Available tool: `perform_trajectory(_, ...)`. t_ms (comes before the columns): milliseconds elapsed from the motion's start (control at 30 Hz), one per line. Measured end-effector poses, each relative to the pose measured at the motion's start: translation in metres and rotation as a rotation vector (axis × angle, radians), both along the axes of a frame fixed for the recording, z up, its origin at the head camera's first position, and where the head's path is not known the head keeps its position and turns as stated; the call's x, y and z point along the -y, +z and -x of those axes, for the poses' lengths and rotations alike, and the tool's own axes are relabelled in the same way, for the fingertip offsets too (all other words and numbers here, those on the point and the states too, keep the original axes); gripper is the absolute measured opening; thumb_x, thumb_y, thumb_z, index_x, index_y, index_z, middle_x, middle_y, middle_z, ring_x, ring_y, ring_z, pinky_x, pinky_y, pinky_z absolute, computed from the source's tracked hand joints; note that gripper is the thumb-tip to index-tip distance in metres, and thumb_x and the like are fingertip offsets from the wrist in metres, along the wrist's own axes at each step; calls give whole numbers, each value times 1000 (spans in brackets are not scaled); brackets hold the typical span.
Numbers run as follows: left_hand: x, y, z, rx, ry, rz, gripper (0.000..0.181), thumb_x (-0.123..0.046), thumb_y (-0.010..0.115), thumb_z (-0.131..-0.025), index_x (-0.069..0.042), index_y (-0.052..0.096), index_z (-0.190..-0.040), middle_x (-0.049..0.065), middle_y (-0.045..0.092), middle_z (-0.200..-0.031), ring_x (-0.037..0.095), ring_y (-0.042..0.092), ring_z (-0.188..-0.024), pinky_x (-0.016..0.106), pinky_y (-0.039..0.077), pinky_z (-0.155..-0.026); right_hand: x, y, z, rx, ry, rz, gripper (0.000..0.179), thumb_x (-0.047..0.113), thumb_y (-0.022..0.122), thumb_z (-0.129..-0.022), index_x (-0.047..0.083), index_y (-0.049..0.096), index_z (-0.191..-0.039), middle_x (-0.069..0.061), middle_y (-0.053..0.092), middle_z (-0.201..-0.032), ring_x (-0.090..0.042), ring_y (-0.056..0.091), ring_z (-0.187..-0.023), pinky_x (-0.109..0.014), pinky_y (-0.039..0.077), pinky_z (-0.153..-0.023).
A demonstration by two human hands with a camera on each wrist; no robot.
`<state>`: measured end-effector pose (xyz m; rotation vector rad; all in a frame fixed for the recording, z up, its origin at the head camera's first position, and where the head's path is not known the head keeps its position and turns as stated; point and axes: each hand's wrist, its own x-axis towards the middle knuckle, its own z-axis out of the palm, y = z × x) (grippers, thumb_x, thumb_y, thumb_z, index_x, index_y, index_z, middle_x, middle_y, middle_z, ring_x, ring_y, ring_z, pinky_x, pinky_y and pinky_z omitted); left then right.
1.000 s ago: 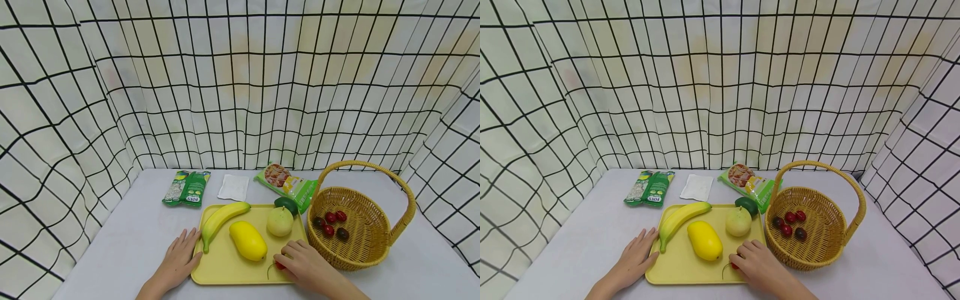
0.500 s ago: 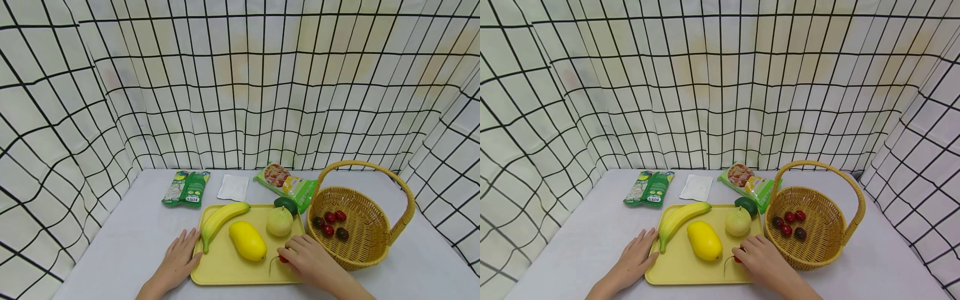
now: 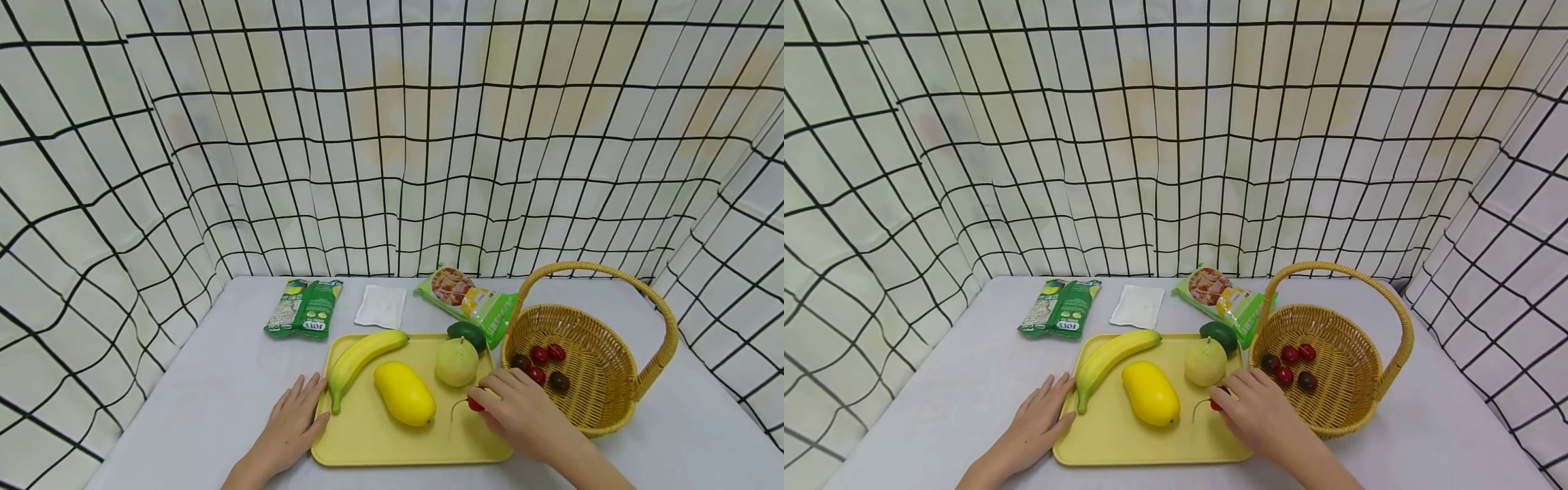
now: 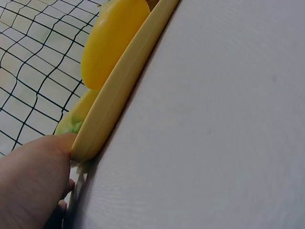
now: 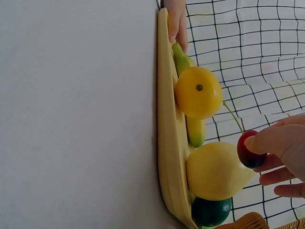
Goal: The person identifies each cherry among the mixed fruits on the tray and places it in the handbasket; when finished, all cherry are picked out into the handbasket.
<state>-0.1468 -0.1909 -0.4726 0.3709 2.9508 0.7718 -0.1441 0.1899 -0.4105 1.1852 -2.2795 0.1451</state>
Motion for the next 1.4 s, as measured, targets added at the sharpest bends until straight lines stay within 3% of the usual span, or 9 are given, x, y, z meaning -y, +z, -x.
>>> perform_trajectory(267,0,-1,0,2,-1,2,60,-37,46,-95,-5,30,-143,16,24,-148,37,9,-137,57,7,-106,-13,9,0,-2,-17,-1,39,14,75,-69,14,64,-107,0,61,-93,-20,55,-88,-37,48,-75)
perform_trajectory(600,0,0,0,9,-4,-1,61,-40,45,-95,-5,29,-143,16,23,-148,37,8,-137,56,7,-106,-29,20,7,-25,-75,10,36,12,73,-68,12,65,-103,-1,62,-94,-19,56,-86,-37,49,-72)
perform_trajectory(700,-1,0,1,8,-5,1,61,-38,45,-95,-5,29,-143,16,23,-148,36,8,-137,56,6,-106,-35,21,8,-37,-77,24,24,19,65,-81,11,65,-104,-2,61,-93,-20,56,-85,-38,49,-70)
perform_trajectory(800,-1,0,0,6,-5,3,60,-37,46,-95,-5,29,-143,16,23,-148,36,8,-137,55,6,-106,-43,21,10,-36,-85,31,27,28,52,-91,10,64,-106,-3,61,-92,-21,56,-83,-40,49,-70)
perform_trajectory(967,-1,1,0,-3,-3,-2,59,-34,47,-95,-4,30,-143,16,24,-148,37,9,-137,55,7,-106,-55,19,12,-10,-132,19,29,30,55,-90,8,65,-106,-4,62,-93,-22,56,-83,-40,49,-71)
perform_trajectory(1167,-1,1,0,3,-6,5,60,-36,46,-95,-4,29,-143,16,23,-148,37,8,-137,56,7,-106,-68,19,14,-23,-194,30,57,43,23,-97,7,66,-103,-5,62,-91,-23,57,-82,-41,48,-68)
perform_trajectory(1400,0,1,0,9,-2,2,61,-37,46,-95,-5,28,-143,16,23,-148,37,8,-137,56,6,-106,-82,17,17,-42,-210,51,64,48,20,-96,5,66,-100,-8,62,-87,-26,57,-78,-43,47,-65)
